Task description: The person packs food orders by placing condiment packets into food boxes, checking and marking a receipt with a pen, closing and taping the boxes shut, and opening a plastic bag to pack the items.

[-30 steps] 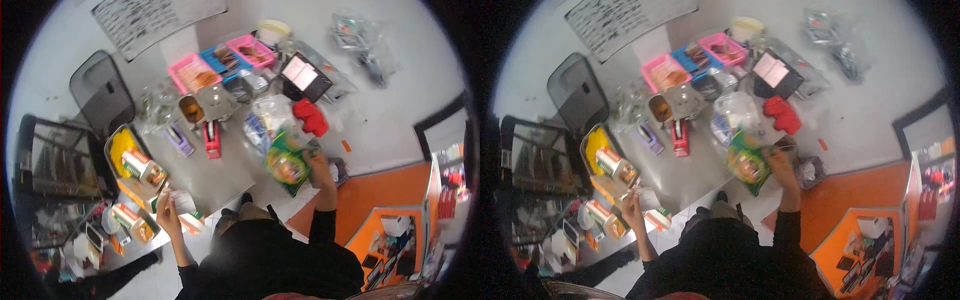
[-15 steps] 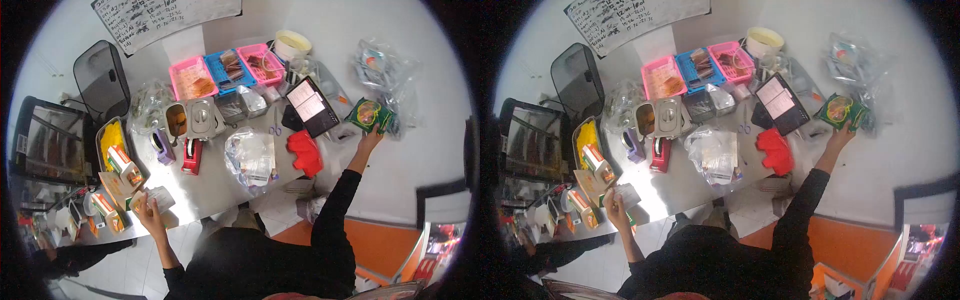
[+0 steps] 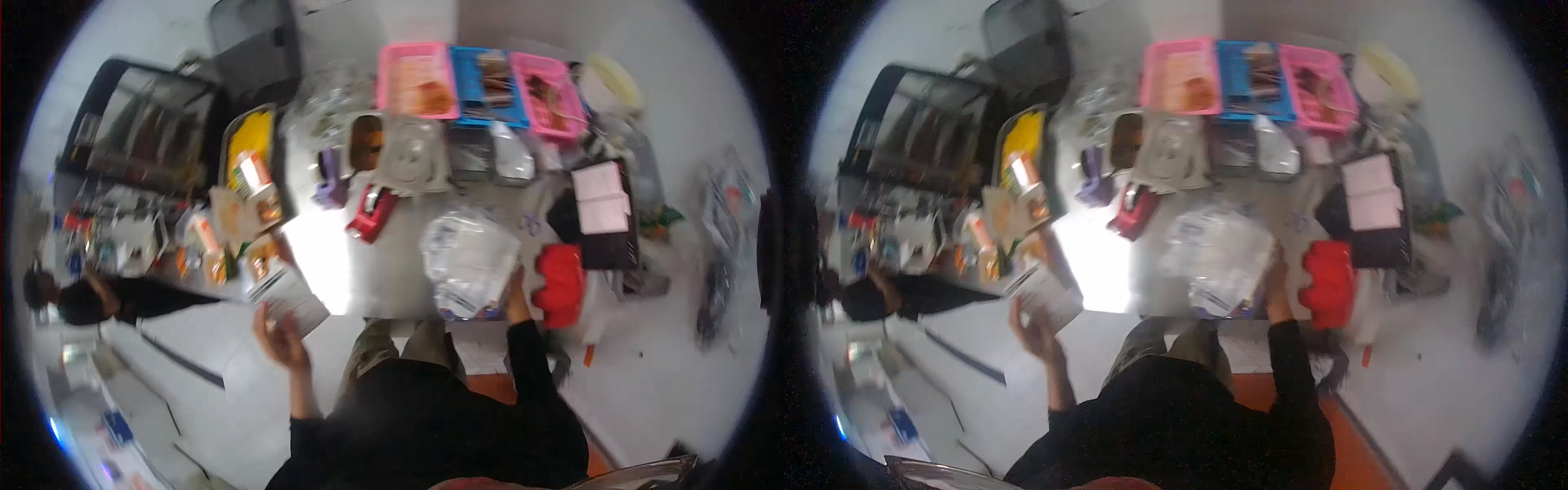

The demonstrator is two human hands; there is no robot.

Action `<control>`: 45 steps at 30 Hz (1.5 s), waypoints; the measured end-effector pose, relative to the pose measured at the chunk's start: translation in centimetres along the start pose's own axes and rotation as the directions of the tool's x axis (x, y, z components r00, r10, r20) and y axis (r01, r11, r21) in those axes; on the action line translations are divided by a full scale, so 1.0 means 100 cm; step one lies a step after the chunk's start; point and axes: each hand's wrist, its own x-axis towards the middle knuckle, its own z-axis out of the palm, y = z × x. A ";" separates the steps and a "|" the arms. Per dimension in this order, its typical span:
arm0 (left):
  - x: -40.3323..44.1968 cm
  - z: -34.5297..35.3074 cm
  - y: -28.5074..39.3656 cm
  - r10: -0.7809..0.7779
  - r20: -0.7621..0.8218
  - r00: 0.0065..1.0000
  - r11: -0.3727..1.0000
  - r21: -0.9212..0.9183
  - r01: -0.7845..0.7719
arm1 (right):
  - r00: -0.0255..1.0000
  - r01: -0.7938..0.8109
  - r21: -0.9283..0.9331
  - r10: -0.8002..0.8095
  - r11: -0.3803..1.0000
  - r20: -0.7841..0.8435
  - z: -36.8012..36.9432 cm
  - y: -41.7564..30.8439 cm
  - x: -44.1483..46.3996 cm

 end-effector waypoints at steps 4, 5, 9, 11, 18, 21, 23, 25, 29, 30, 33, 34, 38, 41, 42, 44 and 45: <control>-0.040 0.042 -0.061 -0.296 0.246 0.923 0.938 0.258 0.232 | 0.878 0.301 -0.888 -0.465 0.349 0.115 0.023 -0.059 -0.056; -0.081 0.042 -0.128 -0.310 0.266 0.913 0.911 0.359 0.205 | 0.815 0.350 -0.933 -0.517 0.079 0.262 0.025 -0.080 -0.065; -0.105 0.039 -0.171 -0.314 0.333 0.889 0.903 0.395 0.170 | 0.911 0.232 -0.834 -0.412 0.501 0.005 0.120 -0.221 -0.177; -0.094 0.037 -0.177 -0.386 0.315 0.867 0.895 0.354 0.270 | 0.893 0.385 -0.360 -0.442 0.850 -0.090 0.157 -0.253 -0.223; -0.043 0.033 -0.110 -0.587 0.401 0.703 0.719 -0.141 0.681 | 0.725 -0.134 0.475 -0.241 0.870 0.645 0.240 -0.212 -0.270; -0.061 0.028 -0.183 -0.402 0.411 0.818 0.915 0.181 0.359 | 0.747 0.484 -0.203 -0.281 0.851 0.602 0.336 -0.138 -0.265; -0.049 0.029 -0.200 -0.308 0.453 0.836 0.933 0.316 0.172 | 0.770 0.370 -0.230 -0.159 0.900 0.618 0.350 -0.069 -0.231; -0.028 0.027 -0.205 -0.309 0.544 0.781 0.903 0.424 0.062 | 0.787 0.388 -0.250 -0.178 0.887 0.591 0.372 -0.025 -0.212; -0.014 0.031 -0.239 -0.147 0.587 0.796 0.861 0.472 -0.189 | 0.873 0.324 -0.251 -0.186 0.912 0.451 0.394 0.050 -0.179; -0.010 0.033 -0.241 -0.080 0.567 0.820 0.851 0.467 -0.239 | 0.879 0.333 -0.267 -0.195 0.904 0.436 0.399 0.065 -0.170; -0.004 0.030 -0.237 -0.096 0.584 0.806 0.897 0.402 -0.184 | 0.789 0.529 -0.263 -0.353 0.807 0.503 0.415 0.095 -0.149; -0.003 0.030 -0.238 -0.121 0.598 0.792 0.890 0.418 -0.180 | 0.764 0.587 -0.326 -0.373 0.741 0.527 0.412 0.105 -0.141; -0.001 0.033 -0.244 -0.196 0.612 0.766 0.885 0.447 -0.130 | 0.646 0.756 -0.441 -0.438 0.484 0.626 0.410 0.114 -0.133; 0.000 0.035 -0.246 -0.211 0.611 0.763 0.885 0.450 -0.115 | 0.641 0.764 -0.466 -0.445 0.446 0.626 0.420 0.106 -0.134; -0.001 0.036 -0.248 -0.205 0.607 0.768 0.886 0.448 -0.118 | 0.654 0.754 -0.473 -0.456 0.456 0.603 0.423 0.108 -0.134; -0.002 0.034 -0.247 -0.217 0.608 0.764 0.886 0.452 -0.108 | 0.655 0.755 -0.481 -0.472 0.446 0.590 0.426 0.110 -0.132; -0.001 0.034 -0.245 -0.230 0.613 0.756 0.885 0.454 -0.099 | 0.638 0.770 -0.479 -0.481 0.422 0.601 0.428 0.111 -0.129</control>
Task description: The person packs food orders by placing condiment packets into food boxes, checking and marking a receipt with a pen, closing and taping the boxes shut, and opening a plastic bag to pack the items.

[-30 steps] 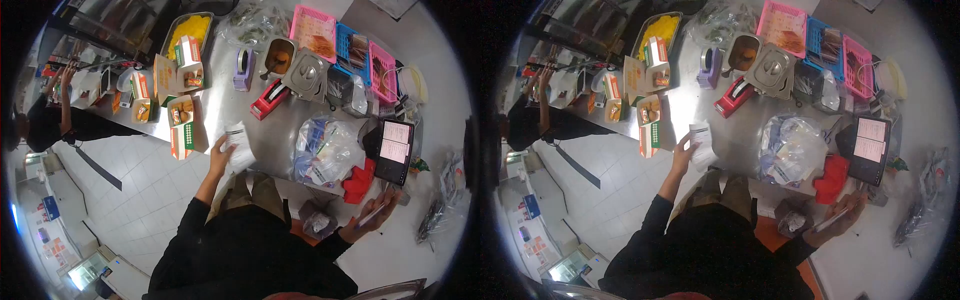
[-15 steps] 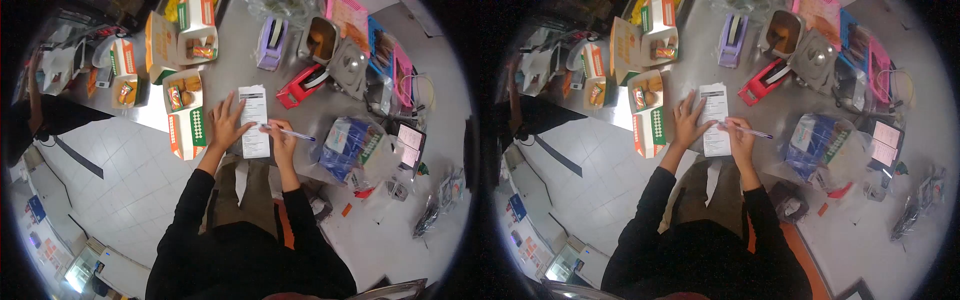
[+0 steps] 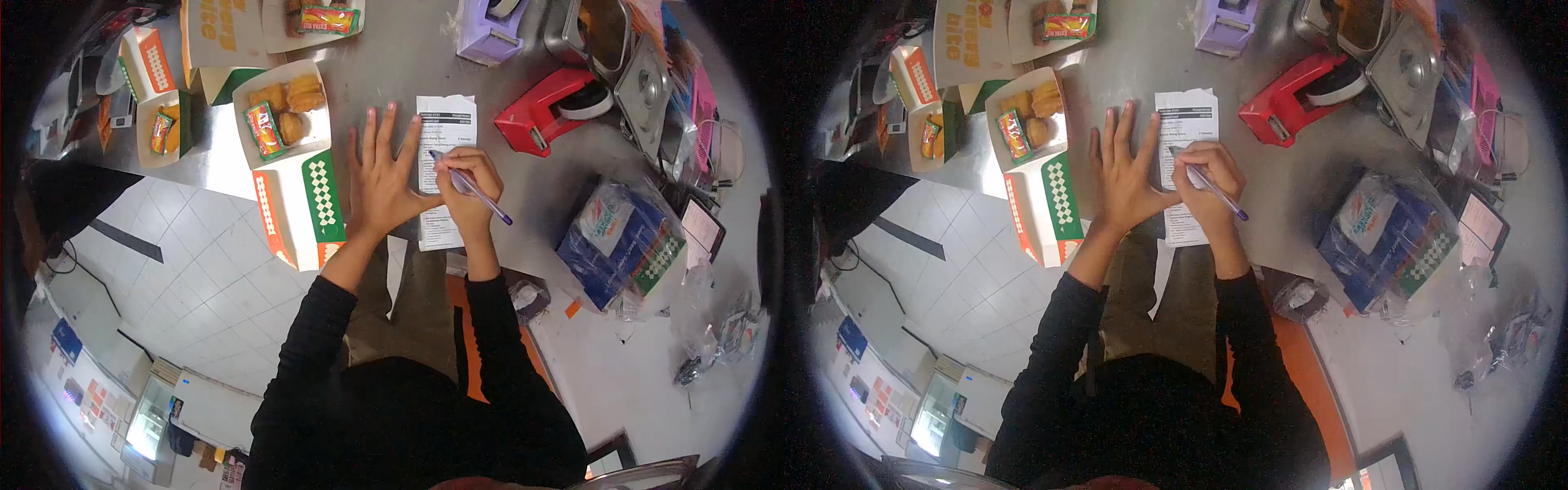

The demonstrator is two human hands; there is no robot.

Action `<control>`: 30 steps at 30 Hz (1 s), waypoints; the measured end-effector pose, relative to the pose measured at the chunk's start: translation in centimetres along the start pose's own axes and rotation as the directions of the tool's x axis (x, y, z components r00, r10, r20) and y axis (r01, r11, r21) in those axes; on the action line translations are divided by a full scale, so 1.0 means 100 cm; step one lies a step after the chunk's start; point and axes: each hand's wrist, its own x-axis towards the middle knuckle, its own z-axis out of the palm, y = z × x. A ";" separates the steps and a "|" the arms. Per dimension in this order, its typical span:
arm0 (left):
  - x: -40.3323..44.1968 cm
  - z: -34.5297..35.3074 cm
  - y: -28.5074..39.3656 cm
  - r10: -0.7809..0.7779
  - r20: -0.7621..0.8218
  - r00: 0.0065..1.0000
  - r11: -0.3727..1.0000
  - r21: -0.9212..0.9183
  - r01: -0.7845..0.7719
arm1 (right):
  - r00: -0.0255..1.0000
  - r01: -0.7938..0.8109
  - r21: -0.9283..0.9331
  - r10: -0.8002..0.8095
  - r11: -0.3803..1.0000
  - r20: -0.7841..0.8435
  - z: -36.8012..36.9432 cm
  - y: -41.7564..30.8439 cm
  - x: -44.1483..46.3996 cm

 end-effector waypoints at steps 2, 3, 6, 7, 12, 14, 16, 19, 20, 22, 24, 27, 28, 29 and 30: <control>0.003 -0.002 0.000 -0.003 0.015 1.000 1.000 -0.003 0.004 | 1.000 -0.017 0.031 0.017 0.999 -0.016 0.003 0.006 -0.003; 0.004 -0.002 0.000 -0.004 0.022 1.000 1.000 -0.002 0.004 | 1.000 -0.003 0.004 0.003 1.000 -0.020 0.005 0.006 -0.002; 0.002 0.001 0.000 -0.006 0.027 1.000 1.000 0.004 0.006 | 1.000 0.008 -0.047 -0.009 0.999 -0.024 0.007 0.009 -0.003; 0.002 0.002 -0.001 -0.005 0.023 1.000 1.000 0.007 0.005 | 1.000 -0.002 -0.040 0.001 0.999 -0.020 0.007 0.011 -0.005; 0.001 0.003 -0.001 0.001 0.017 1.000 1.000 -0.005 -0.001 | 0.998 0.005 -0.074 -0.010 0.997 -0.069 0.006 0.010 -0.005; 0.002 0.002 -0.001 0.010 0.026 1.000 1.000 -0.009 -0.010 | 0.997 0.013 -0.081 -0.019 0.997 -0.076 0.002 0.011 -0.008; 0.001 0.000 -0.001 0.015 0.047 0.999 1.000 -0.024 -0.013 | 0.987 -0.049 -0.129 0.029 0.990 -0.157 0.002 0.013 -0.009; 0.001 0.006 -0.002 0.022 0.024 0.999 0.997 0.076 -0.023 | 0.996 -0.077 -0.020 0.076 0.997 -0.044 -0.003 0.008 -0.011; 0.001 0.006 -0.002 0.021 0.019 1.000 0.998 0.054 -0.022 | 0.996 -0.079 0.046 0.078 0.996 0.032 -0.005 0.006 -0.012; 0.001 0.004 -0.001 0.016 0.008 1.000 1.000 0.010 -0.016 | 0.974 -0.147 -0.048 0.136 0.988 -0.182 -0.010 -0.001 -0.020; 0.002 0.002 0.000 0.014 0.014 1.000 1.000 0.011 -0.014 | 0.961 -0.144 -0.252 0.075 0.957 -0.266 -0.024 -0.005 -0.034; 0.000 0.002 0.001 0.018 0.016 1.000 1.000 0.017 -0.019 | 0.880 -0.279 -0.046 0.236 0.959 -0.411 -0.032 -0.016 -0.062; 0.001 0.002 0.001 0.019 0.011 1.000 1.000 0.021 -0.019 | 0.901 -0.231 -0.020 0.206 0.973 -0.381 -0.033 -0.016 -0.071; 0.001 0.002 0.000 0.020 0.008 1.000 1.000 0.021 -0.020 | 0.909 -0.244 0.001 0.229 0.970 -0.349 -0.035 -0.020 -0.080; 0.001 0.003 -0.001 0.020 0.005 1.000 1.000 0.020 -0.020 | 0.914 -0.260 0.021 0.253 0.965 -0.316 -0.035 -0.028 -0.086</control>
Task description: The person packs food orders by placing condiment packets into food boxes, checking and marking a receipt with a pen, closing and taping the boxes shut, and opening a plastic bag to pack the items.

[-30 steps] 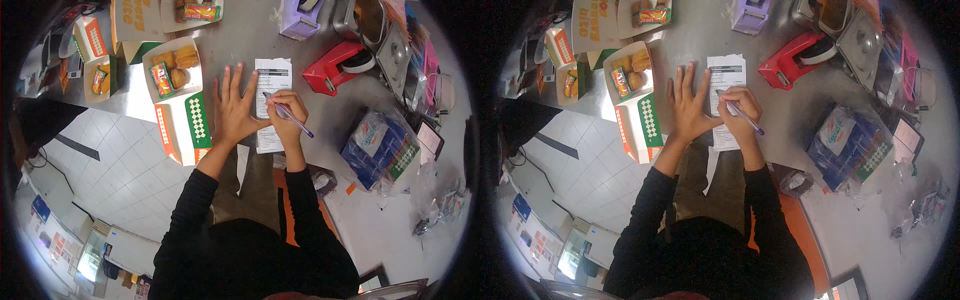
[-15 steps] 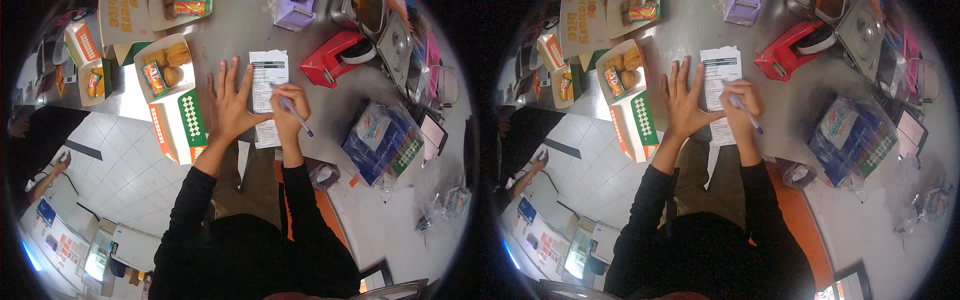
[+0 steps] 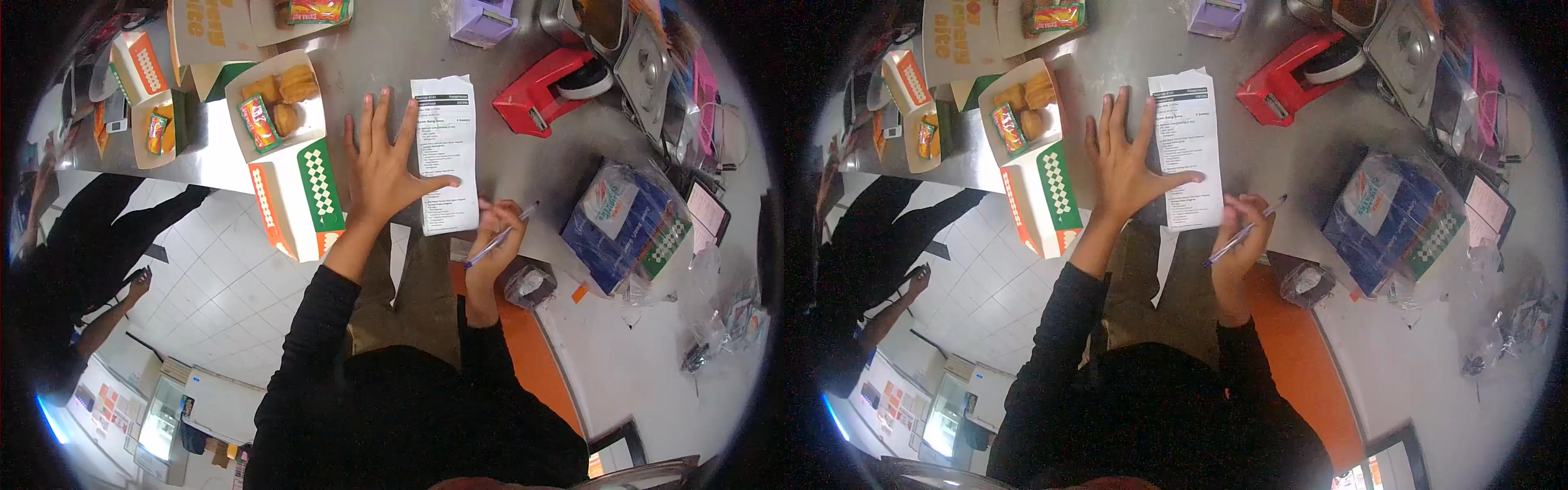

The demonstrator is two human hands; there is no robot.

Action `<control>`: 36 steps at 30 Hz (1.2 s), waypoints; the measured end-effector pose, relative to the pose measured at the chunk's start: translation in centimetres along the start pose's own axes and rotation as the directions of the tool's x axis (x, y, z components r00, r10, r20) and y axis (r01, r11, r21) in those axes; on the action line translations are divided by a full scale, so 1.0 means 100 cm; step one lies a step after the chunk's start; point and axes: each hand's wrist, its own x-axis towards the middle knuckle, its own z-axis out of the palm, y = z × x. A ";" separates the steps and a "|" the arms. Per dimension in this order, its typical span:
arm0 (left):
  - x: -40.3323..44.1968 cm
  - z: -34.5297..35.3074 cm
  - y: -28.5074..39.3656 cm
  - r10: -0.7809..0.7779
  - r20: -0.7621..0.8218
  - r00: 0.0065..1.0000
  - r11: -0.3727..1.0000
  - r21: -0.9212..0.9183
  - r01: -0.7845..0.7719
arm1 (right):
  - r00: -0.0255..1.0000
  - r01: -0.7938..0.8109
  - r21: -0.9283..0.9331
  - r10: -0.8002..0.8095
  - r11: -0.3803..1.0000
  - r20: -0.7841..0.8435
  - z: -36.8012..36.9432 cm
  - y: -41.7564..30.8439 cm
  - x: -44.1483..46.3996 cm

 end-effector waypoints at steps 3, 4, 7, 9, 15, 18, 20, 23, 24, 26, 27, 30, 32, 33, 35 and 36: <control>-0.001 0.000 0.002 -0.005 0.006 1.000 1.000 0.006 0.005 | 0.986 -0.046 -0.155 0.070 0.987 0.152 -0.022 -0.005 -0.017; -0.001 -0.001 0.002 -0.007 0.008 1.000 1.000 0.011 0.007 | 0.979 -0.101 -0.125 0.122 0.987 0.167 -0.026 -0.010 -0.021; -0.001 -0.001 0.001 0.010 -0.006 1.000 1.000 0.028 -0.010 | 0.977 -0.054 -0.238 0.101 0.970 0.189 -0.043 -0.012 -0.016; -0.001 -0.001 0.002 0.005 -0.005 1.000 1.000 0.019 -0.005 | 0.978 0.051 -0.372 0.030 0.927 0.209 -0.055 -0.009 -0.008; -0.004 -0.001 0.003 -0.001 -0.062 0.998 0.998 -0.057 -0.003 | 0.901 0.339 0.110 -0.356 0.934 0.247 0.009 0.006 0.047; -0.004 -0.003 0.003 0.007 -0.082 0.997 0.998 -0.062 -0.012 | 0.930 0.220 -0.004 -0.208 0.976 0.303 0.046 0.002 0.043; -0.004 -0.005 0.004 0.007 -0.123 0.992 0.995 -0.095 -0.018 | 0.927 0.258 -0.081 -0.223 0.963 0.303 0.046 0.013 0.041; -0.005 -0.011 0.006 0.003 -0.096 0.995 0.998 -0.062 -0.009 | 0.904 0.353 -0.167 -0.289 0.921 0.317 0.046 0.011 0.043; -0.006 -0.010 0.006 0.007 -0.115 0.993 0.997 -0.075 -0.016 | 0.900 0.348 -0.154 -0.284 0.925 0.329 0.045 0.008 0.045; -0.006 -0.010 0.005 0.014 -0.115 0.993 0.998 -0.062 -0.021 | 0.885 0.414 -0.185 -0.347 0.891 0.310 0.049 0.012 0.044; -0.007 -0.011 0.005 0.013 -0.111 0.994 0.998 -0.054 -0.019 | 0.885 0.413 -0.178 -0.347 0.893 0.310 0.050 0.010 0.044; -0.007 -0.013 0.006 -0.015 -0.100 0.995 0.995 -0.096 0.005 | 0.884 0.404 -0.179 -0.332 0.897 0.329 0.050 0.008 0.044; -0.007 -0.013 0.005 -0.028 -0.067 0.997 0.996 -0.090 0.022 | 0.880 0.400 -0.224 -0.303 0.889 0.366 0.046 0.013 0.042; -0.007 -0.016 0.004 -0.023 -0.076 0.997 0.996 -0.090 0.016 | 0.877 0.408 -0.252 -0.301 0.877 0.374 0.045 0.016 0.040; -0.007 -0.020 0.006 -0.014 -0.099 0.995 0.995 -0.095 0.004 | 0.874 0.415 -0.346 -0.264 0.841 0.407 0.041 0.017 0.034; -0.007 -0.014 0.004 -0.023 -0.097 0.995 0.998 -0.063 0.017 | 0.874 0.411 -0.411 -0.224 0.814 0.431 0.037 0.017 0.029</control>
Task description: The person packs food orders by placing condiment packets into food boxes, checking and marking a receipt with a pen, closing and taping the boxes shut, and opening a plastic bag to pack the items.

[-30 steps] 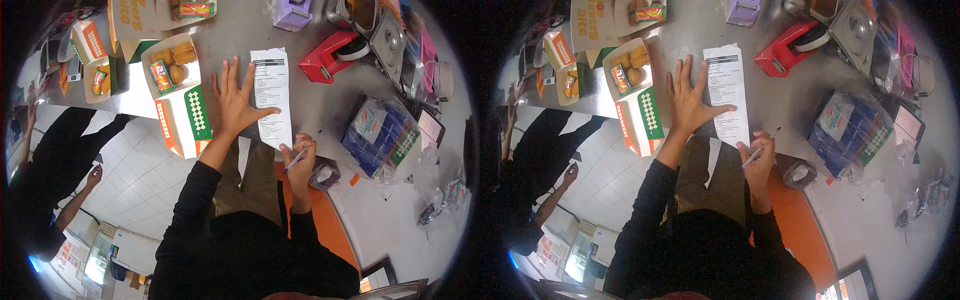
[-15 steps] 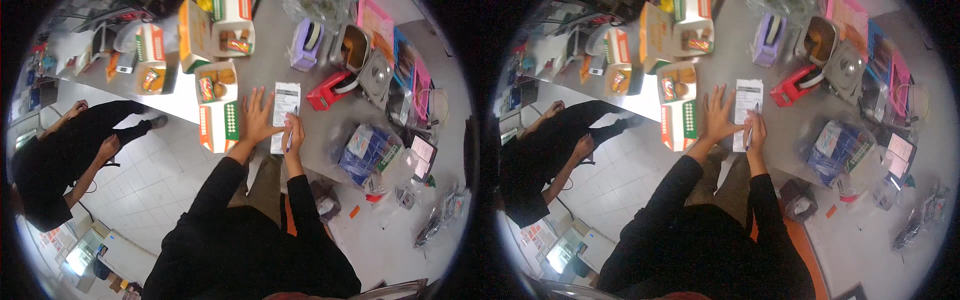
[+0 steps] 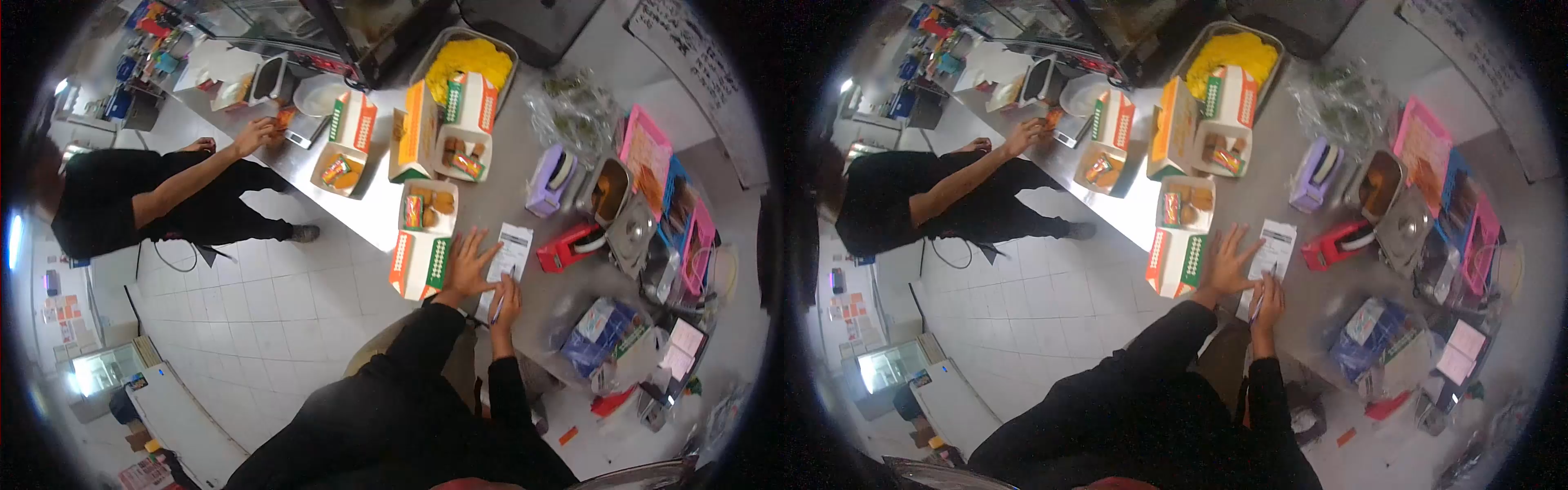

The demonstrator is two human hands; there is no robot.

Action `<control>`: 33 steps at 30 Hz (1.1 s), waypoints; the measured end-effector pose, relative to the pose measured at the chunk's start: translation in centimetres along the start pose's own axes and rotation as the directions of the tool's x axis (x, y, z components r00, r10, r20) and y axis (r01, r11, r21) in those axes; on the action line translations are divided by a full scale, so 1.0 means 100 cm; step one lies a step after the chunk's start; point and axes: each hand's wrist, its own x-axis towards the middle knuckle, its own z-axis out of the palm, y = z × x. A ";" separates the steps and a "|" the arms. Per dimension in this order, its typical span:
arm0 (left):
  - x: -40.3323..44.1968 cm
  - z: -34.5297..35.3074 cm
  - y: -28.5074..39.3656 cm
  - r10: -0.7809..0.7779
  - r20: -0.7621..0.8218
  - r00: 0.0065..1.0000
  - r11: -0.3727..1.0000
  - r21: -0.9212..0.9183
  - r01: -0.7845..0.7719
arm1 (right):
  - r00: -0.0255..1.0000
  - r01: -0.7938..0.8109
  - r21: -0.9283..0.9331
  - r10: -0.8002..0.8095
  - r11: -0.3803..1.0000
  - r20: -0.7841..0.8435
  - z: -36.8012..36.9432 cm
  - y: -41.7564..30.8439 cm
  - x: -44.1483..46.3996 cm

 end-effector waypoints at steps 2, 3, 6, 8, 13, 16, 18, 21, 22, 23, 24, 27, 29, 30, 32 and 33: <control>0.001 -0.002 0.001 -0.010 0.001 1.000 1.000 -0.016 0.010 | 0.994 0.111 0.027 -0.111 0.993 -0.015 -0.009 -0.004 -0.009; 0.001 -0.004 0.003 -0.016 0.009 1.000 1.000 -0.025 0.017 | 0.987 0.160 0.039 -0.159 0.986 -0.020 -0.011 -0.007 -0.011; 0.001 -0.007 0.004 -0.033 0.050 0.998 0.999 0.001 0.033 | 0.999 0.033 0.041 -0.034 0.999 0.021 -0.014 -0.010 -0.013; 0.002 -0.009 0.004 -0.025 0.046 0.999 1.000 -0.002 0.025 | 0.998 0.051 0.037 -0.052 0.998 0.030 -0.016 -0.011 -0.012; 0.002 -0.008 0.006 -0.035 0.023 0.999 0.999 -0.017 0.035 | 0.998 0.045 0.039 -0.047 0.998 0.044 -0.016 -0.011 -0.010; 0.001 -0.007 0.004 -0.013 -0.022 1.000 0.999 -0.039 0.012 | 0.998 0.052 0.051 -0.053 0.997 0.025 -0.016 -0.013 -0.008; 0.001 -0.005 0.003 -0.009 -0.023 1.000 0.999 -0.042 0.008 | 0.998 0.060 0.069 -0.061 0.996 0.014 -0.016 -0.013 -0.009; 0.001 -0.005 0.003 -0.011 -0.024 1.000 0.999 -0.036 0.010 | 0.998 0.065 0.021 -0.065 0.998 0.017 -0.014 -0.010 -0.009; 0.001 -0.005 0.003 -0.011 -0.023 1.000 0.999 -0.033 0.010 | 0.998 0.066 0.015 -0.066 0.998 0.017 -0.015 -0.010 -0.010; 0.001 -0.005 0.004 -0.016 -0.020 1.000 0.999 -0.040 0.015 | 0.998 0.065 0.007 -0.065 0.998 0.017 -0.014 -0.010 -0.010; 0.001 -0.005 0.004 -0.020 -0.016 1.000 0.999 -0.048 0.019 | 0.998 0.064 -0.002 -0.064 0.998 0.016 -0.015 -0.010 -0.010; 0.001 -0.007 0.005 -0.015 -0.028 1.000 0.998 -0.058 0.013 | 0.999 0.053 -0.002 -0.053 0.999 0.007 -0.015 -0.012 -0.010; 0.002 -0.008 0.006 -0.015 -0.028 0.999 0.998 -0.059 0.014 | 0.999 0.052 0.023 -0.052 0.998 -0.004 -0.016 -0.013 -0.009; 0.002 -0.008 0.006 -0.019 -0.018 1.000 0.998 -0.060 0.017 | 0.999 0.050 0.039 -0.050 0.998 -0.010 -0.015 -0.013 -0.009; 0.002 -0.010 0.006 -0.025 0.000 1.000 0.998 -0.052 0.025 | 0.999 0.054 0.018 -0.054 0.998 -0.007 -0.015 -0.013 -0.009; 0.002 -0.011 0.007 -0.027 0.008 1.000 0.999 -0.045 0.028 | 0.998 0.054 0.006 -0.054 0.999 -0.007 -0.014 -0.011 -0.009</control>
